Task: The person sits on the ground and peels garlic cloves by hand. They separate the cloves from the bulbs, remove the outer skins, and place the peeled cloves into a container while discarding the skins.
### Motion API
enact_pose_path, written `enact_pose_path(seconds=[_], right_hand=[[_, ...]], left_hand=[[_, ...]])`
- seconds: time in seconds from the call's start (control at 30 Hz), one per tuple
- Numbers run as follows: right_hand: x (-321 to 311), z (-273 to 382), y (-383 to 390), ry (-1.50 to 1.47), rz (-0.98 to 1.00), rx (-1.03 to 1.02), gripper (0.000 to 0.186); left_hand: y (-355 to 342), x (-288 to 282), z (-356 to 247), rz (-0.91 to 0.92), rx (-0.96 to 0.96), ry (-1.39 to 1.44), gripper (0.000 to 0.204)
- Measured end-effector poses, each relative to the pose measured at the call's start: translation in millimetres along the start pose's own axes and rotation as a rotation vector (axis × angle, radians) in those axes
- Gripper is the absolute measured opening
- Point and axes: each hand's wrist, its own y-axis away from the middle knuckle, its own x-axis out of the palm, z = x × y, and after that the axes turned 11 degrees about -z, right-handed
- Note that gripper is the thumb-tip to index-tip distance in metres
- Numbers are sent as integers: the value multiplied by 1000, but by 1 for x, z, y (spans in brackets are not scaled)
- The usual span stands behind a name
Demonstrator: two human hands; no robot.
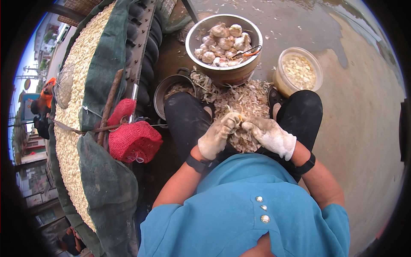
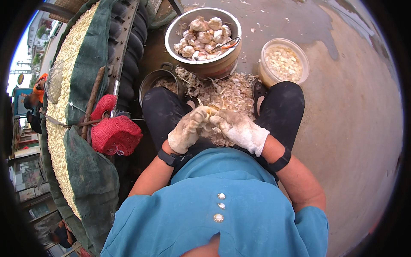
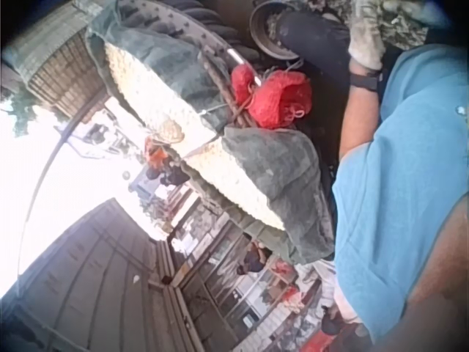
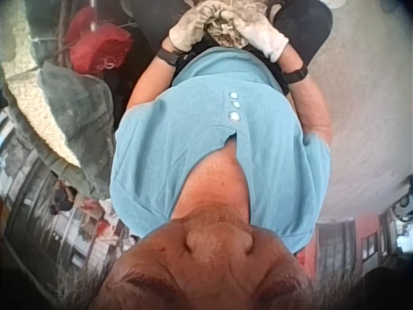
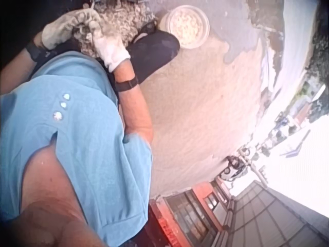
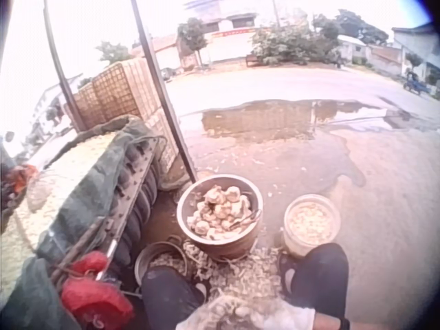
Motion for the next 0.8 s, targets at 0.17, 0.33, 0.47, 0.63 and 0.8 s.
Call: enact_pose_path(seconds=[0.17,0.33,0.47,0.63,0.8], right_hand=[[-4,-18,0,216,-28,-43,40],[-15,-31,-1,397,-4,77,43],[-17,-26,-5,510,-154,14,52],[-15,-10,-13,499,-146,80,76],[1,-27,-25,193,-69,169,84]], left_hand=[[-2,8,-38,-113,-126,64,52],[-5,0,-48,-93,-143,53,52],[-10,2,-24,-139,-347,272,54],[-8,12,-38,44,-194,141,64],[-10,12,-40,162,34,-222,69]])
